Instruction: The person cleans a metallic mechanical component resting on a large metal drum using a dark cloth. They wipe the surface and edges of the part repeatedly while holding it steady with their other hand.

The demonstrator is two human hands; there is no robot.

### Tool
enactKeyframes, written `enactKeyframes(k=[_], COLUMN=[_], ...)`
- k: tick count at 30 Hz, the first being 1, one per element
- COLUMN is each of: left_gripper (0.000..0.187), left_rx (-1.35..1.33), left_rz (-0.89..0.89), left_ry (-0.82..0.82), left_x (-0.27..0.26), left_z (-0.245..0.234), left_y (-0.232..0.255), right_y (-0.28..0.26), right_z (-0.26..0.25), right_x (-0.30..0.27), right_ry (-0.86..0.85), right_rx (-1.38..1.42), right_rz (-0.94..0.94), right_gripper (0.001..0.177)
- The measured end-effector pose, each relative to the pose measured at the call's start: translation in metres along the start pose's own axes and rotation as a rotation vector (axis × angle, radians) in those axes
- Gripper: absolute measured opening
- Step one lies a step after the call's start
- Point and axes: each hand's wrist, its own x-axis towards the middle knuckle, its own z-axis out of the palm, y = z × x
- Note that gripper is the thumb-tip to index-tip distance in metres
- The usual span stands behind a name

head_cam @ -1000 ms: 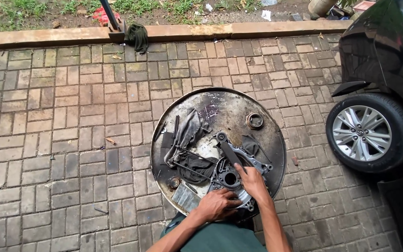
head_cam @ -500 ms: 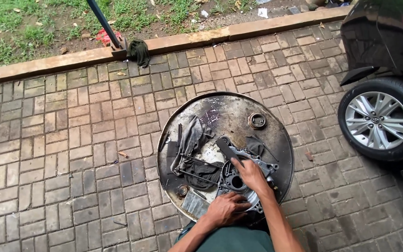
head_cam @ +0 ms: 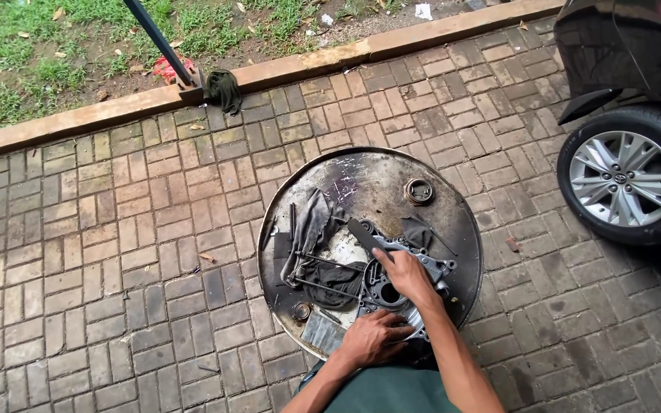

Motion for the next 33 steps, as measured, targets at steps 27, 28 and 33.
enactKeyframes(k=[27, 28, 33], left_gripper=[0.038, 0.038, 0.041], left_rx=[0.203, 0.203, 0.359], left_rz=[-0.109, -0.113, -0.101], left_ry=[0.058, 0.054, 0.058], left_x=[-0.005, -0.007, -0.019], left_z=[0.098, 0.098, 0.151], left_y=[-0.051, -0.049, -0.077], right_y=[-0.016, -0.027, -0.053], right_z=[0.012, 0.012, 0.034], right_x=[-0.086, -0.085, -0.071], right_ry=[-0.062, -0.067, -0.172], right_rx=[0.027, 0.030, -0.067], right_rz=[-0.152, -0.152, -0.362], right_gripper=[0.032, 0.032, 0.042])
